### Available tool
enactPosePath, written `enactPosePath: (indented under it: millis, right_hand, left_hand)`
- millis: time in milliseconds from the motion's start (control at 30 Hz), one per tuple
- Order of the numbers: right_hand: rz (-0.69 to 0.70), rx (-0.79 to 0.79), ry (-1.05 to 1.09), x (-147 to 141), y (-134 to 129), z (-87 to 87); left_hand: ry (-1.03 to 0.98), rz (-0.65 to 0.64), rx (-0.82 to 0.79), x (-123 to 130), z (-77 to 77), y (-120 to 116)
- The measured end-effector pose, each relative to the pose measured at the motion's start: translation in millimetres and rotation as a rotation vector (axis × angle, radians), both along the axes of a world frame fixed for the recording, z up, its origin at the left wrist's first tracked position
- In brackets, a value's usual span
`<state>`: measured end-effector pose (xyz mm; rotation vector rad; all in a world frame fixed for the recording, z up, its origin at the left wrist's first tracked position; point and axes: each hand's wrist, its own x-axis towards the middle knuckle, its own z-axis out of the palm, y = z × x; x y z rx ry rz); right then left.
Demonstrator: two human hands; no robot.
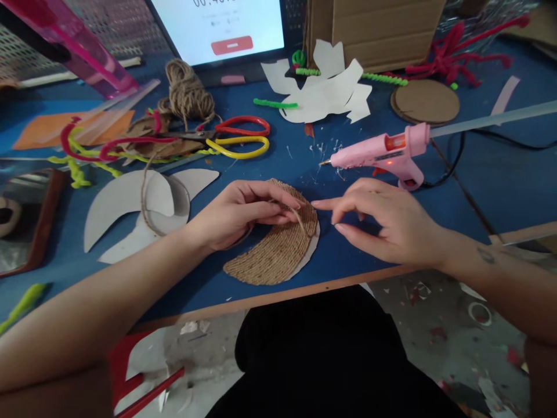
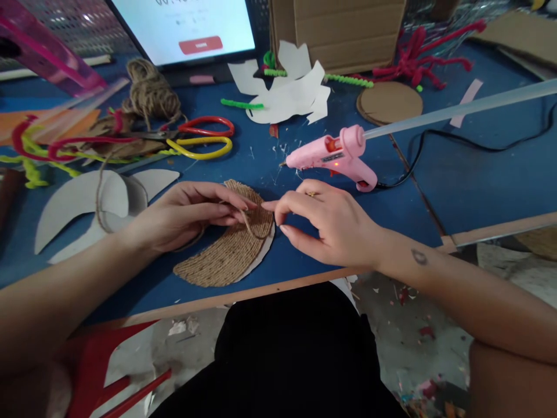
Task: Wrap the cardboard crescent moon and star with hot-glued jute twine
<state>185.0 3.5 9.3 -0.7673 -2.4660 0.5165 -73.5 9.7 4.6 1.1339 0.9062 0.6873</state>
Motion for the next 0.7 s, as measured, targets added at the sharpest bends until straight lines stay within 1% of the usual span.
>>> enactPosePath:
  millis: [67,100,167,267,300,333,367,400,467,533,633,700]
  right_hand:
    - [-0.014,0.017,-0.016,11.4,-8.9,7.5]
    - [-0.044,0.034,-0.011,18.9,-12.9,10.3]
    - [-0.162,0.071,0.018,37.0,-17.7,12.3]
    - [-0.373,0.129,0.074,67.3,-12.5,5.3]
    - [-0.468,0.167,0.135,76.2,-7.5,1.2]
    - [-0.512,0.212,0.178,83.7,-1.4,-3.0]
    - [-0.591,0.215,0.205,89.1,5.4,-6.8]
    - [-0.624,0.186,0.231,92.2,12.5,-9.7]
    - [-0.642,0.103,0.234,92.0,26.1,-12.3]
    - [-0.57,0.033,0.166,85.5,37.9,-11.1]
    - [-0.431,-0.049,-0.003,72.6,51.4,-7.8]
    - [-0.4,-0.09,-0.055,66.4,57.0,-7.2]
  left_hand:
    - [0.009,0.01,0.058,0.3,-1.3,-0.4]
    - [0.013,0.02,0.079,0.5,-1.8,-0.5]
    - [0.021,0.03,0.094,1.1,-2.4,-0.1]
    - [0.04,0.016,0.098,2.2,-3.0,0.9]
    - [0.05,0.012,0.112,2.7,-3.1,1.0]
    - [0.066,0.011,0.137,3.2,-3.2,0.9]
    - [0.086,0.009,0.166,3.7,-3.3,0.5]
    - [0.107,0.006,0.194,4.3,-3.3,-0.2]
    - [0.14,0.001,0.24,5.6,-3.4,-2.1]
    - [0.158,0.004,0.282,6.9,-3.7,-4.6]
    - [0.197,0.006,0.375,8.0,-4.6,-7.9]
    - [0.226,-0.007,0.426,8.1,-5.5,-9.0]
